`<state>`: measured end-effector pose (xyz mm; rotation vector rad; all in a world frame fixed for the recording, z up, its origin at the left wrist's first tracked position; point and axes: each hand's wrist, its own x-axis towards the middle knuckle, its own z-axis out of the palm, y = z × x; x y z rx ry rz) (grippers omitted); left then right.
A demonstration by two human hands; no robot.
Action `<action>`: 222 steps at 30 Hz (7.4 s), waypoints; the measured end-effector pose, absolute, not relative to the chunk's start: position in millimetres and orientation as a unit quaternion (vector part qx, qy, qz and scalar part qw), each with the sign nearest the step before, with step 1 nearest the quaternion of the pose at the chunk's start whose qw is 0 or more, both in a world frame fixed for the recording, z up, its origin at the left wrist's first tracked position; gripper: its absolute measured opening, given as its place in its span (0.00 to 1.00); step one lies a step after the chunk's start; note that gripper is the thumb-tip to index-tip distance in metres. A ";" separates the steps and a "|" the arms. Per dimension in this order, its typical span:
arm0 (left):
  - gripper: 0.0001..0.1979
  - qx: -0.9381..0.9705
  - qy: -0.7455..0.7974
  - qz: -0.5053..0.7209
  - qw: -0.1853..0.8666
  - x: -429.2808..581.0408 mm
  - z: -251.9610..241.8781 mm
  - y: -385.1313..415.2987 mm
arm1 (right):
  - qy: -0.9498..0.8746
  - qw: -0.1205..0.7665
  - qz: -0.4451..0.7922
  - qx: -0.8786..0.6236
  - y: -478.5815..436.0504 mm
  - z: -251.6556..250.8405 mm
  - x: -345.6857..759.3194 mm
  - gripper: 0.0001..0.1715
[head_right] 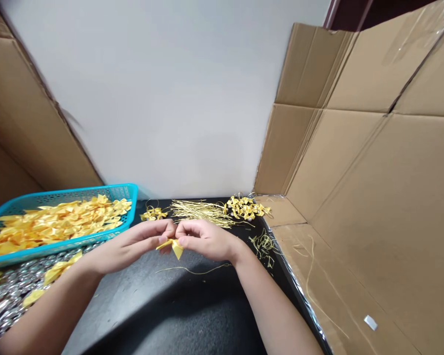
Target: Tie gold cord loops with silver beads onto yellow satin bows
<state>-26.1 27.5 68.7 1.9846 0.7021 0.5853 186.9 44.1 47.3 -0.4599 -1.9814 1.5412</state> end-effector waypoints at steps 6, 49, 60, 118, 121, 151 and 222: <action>0.12 0.811 0.307 0.302 0.396 -24.3 64.7 27.6 | -0.726 0.354 0.556 -0.196 44.7 48.2 184.4 0.13; 0.15 0.721 0.519 0.358 0.289 -23.0 71.7 18.5 | -0.727 0.433 0.407 -0.343 40.0 46.3 180.5 0.09; 0.15 0.682 0.708 0.179 0.035 -171.0 32.8 -20.6 | -0.765 0.401 0.342 -0.371 40.7 50.8 188.7 0.07; 0.09 0.599 0.433 0.493 0.459 -11.1 86.1 3.0 | -0.697 0.498 0.395 -0.331 10.5 76.2 181.4 0.08; 0.08 0.642 0.419 0.479 0.428 -7.9 85.8 -1.5 | -0.740 0.517 0.278 -0.329 9.6 78.3 183.4 0.08; 0.03 0.895 0.361 0.260 0.037 -12.4 80.3 -0.2 | -0.849 0.233 0.324 -0.346 13.7 78.3 194.6 0.10; 0.17 0.705 0.231 0.280 0.609 -13.3 53.4 19.8 | -0.730 0.199 0.638 -0.139 32.6 67.7 199.7 0.13</action>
